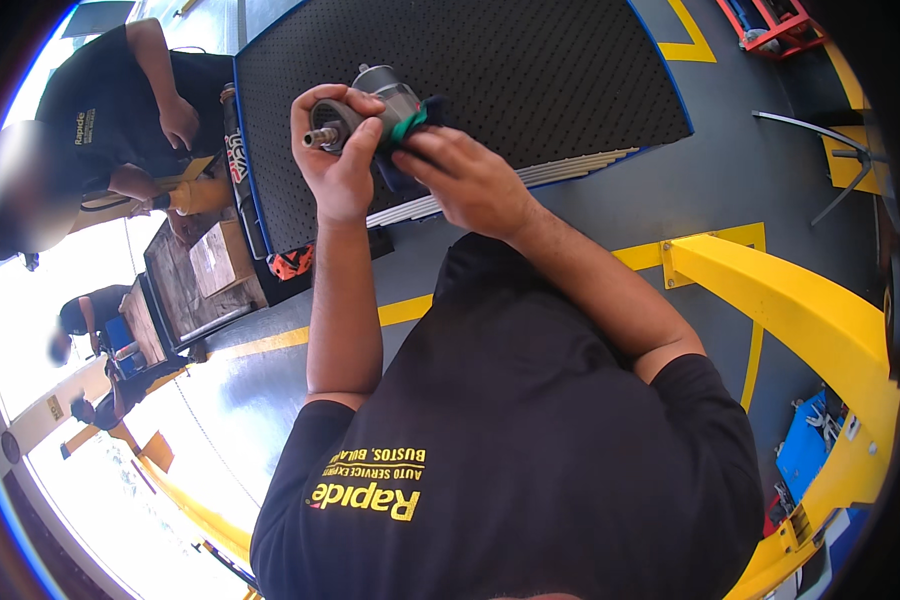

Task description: The person wipes a pneumatic impact wrench with a green cloth, rotating it to clean multiple surfaces. The tool is handled one at a time and repeatedly wiped on a workbench mat.

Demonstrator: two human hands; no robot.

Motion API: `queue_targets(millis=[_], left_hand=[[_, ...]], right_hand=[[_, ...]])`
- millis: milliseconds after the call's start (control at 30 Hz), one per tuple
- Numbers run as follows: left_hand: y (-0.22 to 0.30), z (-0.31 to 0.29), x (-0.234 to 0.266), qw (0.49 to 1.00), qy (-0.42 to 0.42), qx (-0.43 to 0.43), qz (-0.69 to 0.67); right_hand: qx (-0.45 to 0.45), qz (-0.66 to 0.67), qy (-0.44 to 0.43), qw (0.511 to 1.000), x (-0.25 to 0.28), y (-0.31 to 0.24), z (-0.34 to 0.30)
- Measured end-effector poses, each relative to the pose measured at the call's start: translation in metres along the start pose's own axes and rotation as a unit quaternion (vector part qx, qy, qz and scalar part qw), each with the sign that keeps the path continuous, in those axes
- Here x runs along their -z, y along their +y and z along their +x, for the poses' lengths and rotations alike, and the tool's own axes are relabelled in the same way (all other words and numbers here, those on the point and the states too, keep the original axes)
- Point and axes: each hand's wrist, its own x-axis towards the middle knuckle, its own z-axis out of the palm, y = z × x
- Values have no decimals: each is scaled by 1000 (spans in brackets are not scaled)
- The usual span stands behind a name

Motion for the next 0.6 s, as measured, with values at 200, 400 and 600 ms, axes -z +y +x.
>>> queue_targets(millis=[200,400,600], left_hand=[[4,-17,8,998,43,-16,-52],[-9,-18,4,994,102,-18,33],[-26,-10,7,989,133,-66,24]], right_hand=[[-241,284,16,928,39,44,-9],[-398,518,144,743,64,67,13],[-152,194,-25,969,-26,1,26]])
